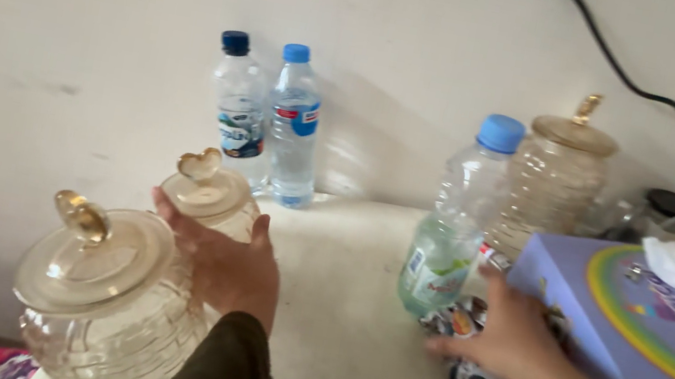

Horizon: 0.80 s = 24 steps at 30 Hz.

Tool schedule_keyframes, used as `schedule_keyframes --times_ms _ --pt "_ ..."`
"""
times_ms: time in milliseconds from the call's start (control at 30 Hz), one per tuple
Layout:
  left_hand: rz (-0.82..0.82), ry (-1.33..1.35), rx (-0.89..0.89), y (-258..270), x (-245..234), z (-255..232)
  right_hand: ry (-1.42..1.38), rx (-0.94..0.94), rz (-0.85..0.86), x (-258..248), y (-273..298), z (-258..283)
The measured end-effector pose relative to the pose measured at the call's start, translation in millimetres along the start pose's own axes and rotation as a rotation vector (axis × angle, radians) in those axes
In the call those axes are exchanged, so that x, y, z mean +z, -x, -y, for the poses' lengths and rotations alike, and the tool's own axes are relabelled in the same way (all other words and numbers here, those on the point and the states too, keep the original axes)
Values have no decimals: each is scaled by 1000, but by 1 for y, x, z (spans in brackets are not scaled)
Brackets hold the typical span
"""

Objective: The person wipes a white cabinet surface with a patterned cloth, repeatedly moving items such as water bottles, glass jars, a tissue box, a pen, and a small tube to reach different areas. The person continues wiping around and under the moved items throughout the clip.

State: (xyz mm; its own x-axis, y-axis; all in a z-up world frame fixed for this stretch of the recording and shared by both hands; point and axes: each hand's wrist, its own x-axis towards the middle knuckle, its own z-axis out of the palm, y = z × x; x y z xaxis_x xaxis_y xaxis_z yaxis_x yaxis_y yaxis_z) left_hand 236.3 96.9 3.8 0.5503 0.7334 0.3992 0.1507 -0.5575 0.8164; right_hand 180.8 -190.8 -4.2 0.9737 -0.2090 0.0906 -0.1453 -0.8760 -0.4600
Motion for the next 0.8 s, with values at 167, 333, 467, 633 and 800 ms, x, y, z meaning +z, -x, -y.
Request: schedule_keyframes --times_ms 167,333,467,633,800 --pt "-70 127 50 0 17 11 130 -3 -6 7 56 6" --pt "-63 251 62 2 30 11 75 -85 -145 12 68 1" --pt "17 235 162 2 31 8 13 -8 -117 12 72 8" --pt "193 365 202 21 48 -4 -45 -142 -130 20 76 29" --pt "301 581 314 36 72 -20 -230 -177 -236 7 57 76"
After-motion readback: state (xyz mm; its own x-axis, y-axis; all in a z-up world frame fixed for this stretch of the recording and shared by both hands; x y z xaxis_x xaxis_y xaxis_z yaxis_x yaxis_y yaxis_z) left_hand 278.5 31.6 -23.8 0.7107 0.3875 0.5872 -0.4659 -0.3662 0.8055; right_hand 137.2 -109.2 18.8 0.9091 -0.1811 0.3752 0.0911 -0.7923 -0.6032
